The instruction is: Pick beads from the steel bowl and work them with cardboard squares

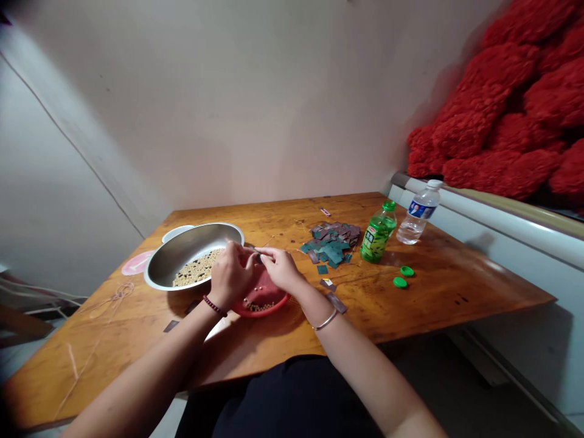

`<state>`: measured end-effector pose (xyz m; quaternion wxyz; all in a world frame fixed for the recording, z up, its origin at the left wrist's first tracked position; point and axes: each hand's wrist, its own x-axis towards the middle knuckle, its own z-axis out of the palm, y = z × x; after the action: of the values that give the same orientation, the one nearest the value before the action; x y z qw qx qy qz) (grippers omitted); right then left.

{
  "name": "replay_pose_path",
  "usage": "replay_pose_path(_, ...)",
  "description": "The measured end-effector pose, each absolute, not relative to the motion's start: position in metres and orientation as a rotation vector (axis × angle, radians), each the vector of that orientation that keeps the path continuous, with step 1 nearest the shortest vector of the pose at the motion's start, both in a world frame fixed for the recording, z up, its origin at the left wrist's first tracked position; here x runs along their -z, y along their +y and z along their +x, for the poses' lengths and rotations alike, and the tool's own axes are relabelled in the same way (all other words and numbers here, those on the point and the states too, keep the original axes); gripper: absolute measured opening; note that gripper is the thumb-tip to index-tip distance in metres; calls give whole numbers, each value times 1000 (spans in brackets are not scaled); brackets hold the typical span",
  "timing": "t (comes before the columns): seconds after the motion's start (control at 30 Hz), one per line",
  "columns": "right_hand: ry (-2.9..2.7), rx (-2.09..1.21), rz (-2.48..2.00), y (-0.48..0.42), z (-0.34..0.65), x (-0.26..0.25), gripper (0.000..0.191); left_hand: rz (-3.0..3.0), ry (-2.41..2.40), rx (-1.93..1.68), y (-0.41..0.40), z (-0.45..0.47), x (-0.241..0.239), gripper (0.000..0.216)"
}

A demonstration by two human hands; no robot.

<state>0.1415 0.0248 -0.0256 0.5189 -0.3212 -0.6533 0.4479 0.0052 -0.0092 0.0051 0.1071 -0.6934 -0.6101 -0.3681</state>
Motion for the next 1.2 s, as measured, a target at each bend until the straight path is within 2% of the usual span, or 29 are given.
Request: replay_pose_path(1.2,-1637,-977,-788,28,142,30,33,-2004,-1804,1101,-8,3,-8,16)
